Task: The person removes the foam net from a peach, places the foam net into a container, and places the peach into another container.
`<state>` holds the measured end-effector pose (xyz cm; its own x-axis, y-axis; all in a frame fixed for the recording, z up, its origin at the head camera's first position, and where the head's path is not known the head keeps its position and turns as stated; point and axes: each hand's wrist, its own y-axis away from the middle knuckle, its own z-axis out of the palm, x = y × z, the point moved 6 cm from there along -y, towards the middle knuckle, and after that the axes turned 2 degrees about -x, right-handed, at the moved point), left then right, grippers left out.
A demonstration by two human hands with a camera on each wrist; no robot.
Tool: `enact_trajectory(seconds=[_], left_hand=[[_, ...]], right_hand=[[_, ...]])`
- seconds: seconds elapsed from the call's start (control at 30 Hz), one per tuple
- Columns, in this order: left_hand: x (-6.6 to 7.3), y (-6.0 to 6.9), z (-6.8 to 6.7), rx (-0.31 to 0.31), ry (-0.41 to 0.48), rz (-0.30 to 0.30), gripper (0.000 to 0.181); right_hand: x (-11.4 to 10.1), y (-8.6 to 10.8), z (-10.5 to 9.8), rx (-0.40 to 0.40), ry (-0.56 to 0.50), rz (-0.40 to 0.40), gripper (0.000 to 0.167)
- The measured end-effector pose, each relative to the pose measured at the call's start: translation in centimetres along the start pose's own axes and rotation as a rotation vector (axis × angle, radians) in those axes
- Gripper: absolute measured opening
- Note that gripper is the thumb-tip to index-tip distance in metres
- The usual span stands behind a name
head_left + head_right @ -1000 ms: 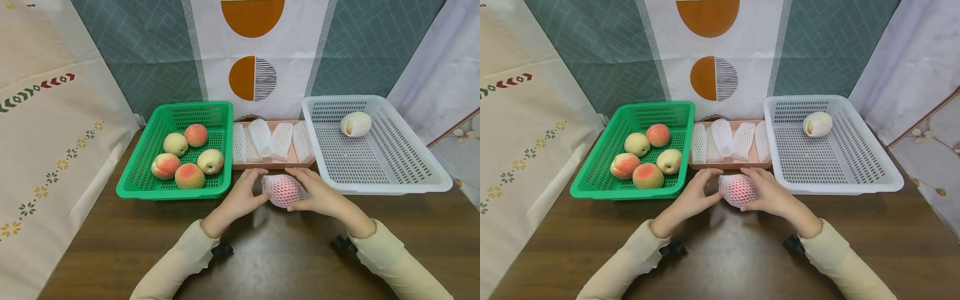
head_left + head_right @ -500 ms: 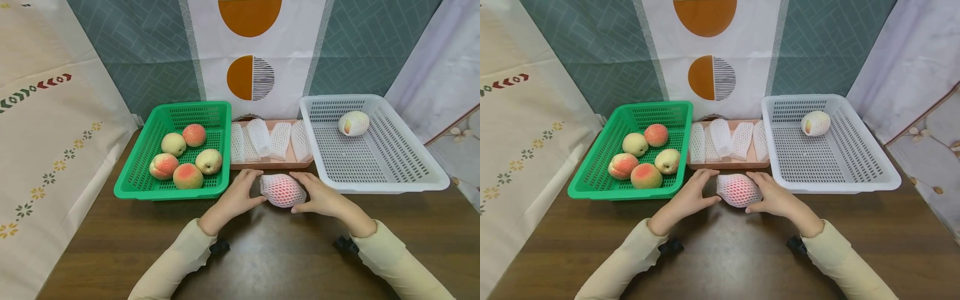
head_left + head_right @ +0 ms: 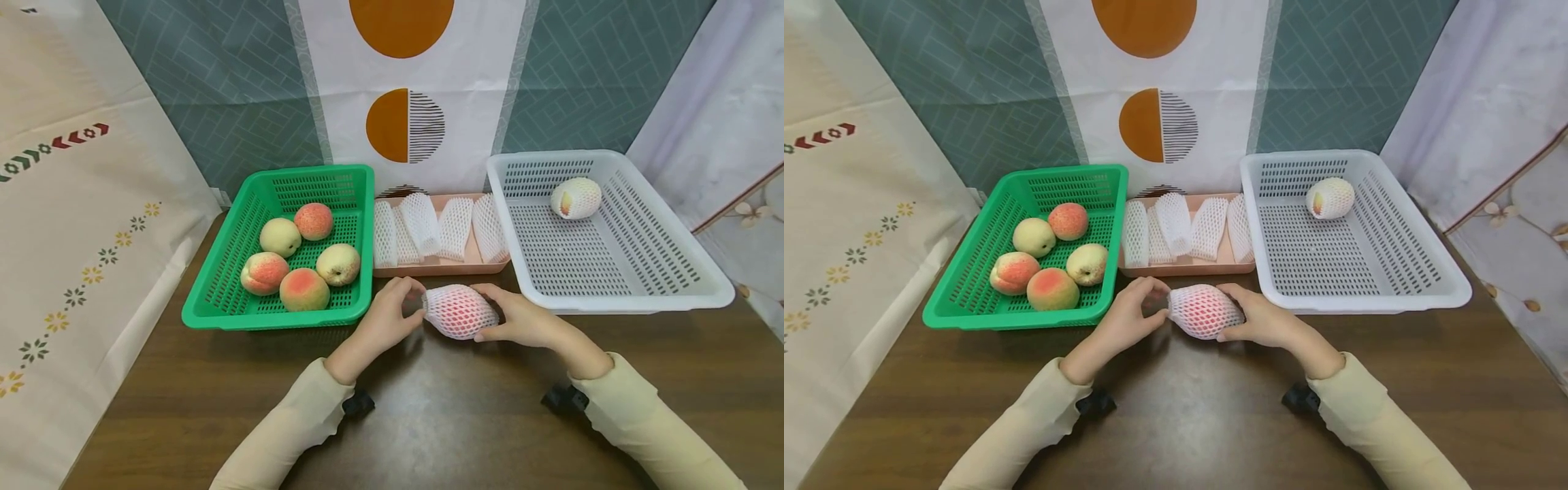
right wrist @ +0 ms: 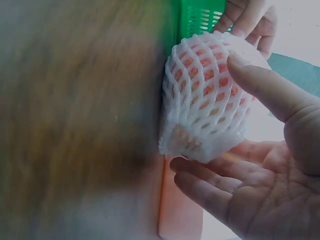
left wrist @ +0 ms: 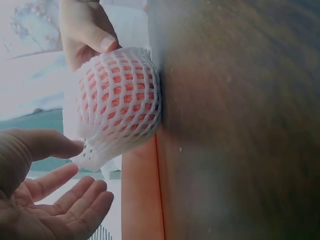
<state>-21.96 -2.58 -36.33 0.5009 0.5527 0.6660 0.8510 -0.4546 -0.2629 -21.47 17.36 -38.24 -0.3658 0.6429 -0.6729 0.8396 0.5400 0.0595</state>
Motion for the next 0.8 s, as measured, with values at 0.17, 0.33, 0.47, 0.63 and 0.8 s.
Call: enact_trajectory(seconds=[0.17,0.33,0.47,0.63,0.8], left_hand=[[0.00,-0.01,-0.03,0.019,0.065,-0.013,0.018],[-0.12,0.02,-0.04,0.036,0.087,-0.020,0.011],[-0.06,0.08,0.02,0.045,0.076,0.006,0.007],[-0.13,0.07,0.05,0.044,0.078,0.006,0.007],[-0.20,-0.02,0.10,0.030,0.112,-0.009,0.017]], right_hand=[[0.25,-0.21,0.11,-0.004,-0.047,-0.026,0.075],[0.49,-0.36,0.21,-0.007,-0.072,-0.024,0.073],[0.62,-0.42,0.27,-0.003,-0.079,-0.026,0.070],[0.51,-0.49,0.27,0.004,-0.088,-0.051,0.068],[0.42,-0.52,0.19,0.010,-0.084,-0.053,0.067]])
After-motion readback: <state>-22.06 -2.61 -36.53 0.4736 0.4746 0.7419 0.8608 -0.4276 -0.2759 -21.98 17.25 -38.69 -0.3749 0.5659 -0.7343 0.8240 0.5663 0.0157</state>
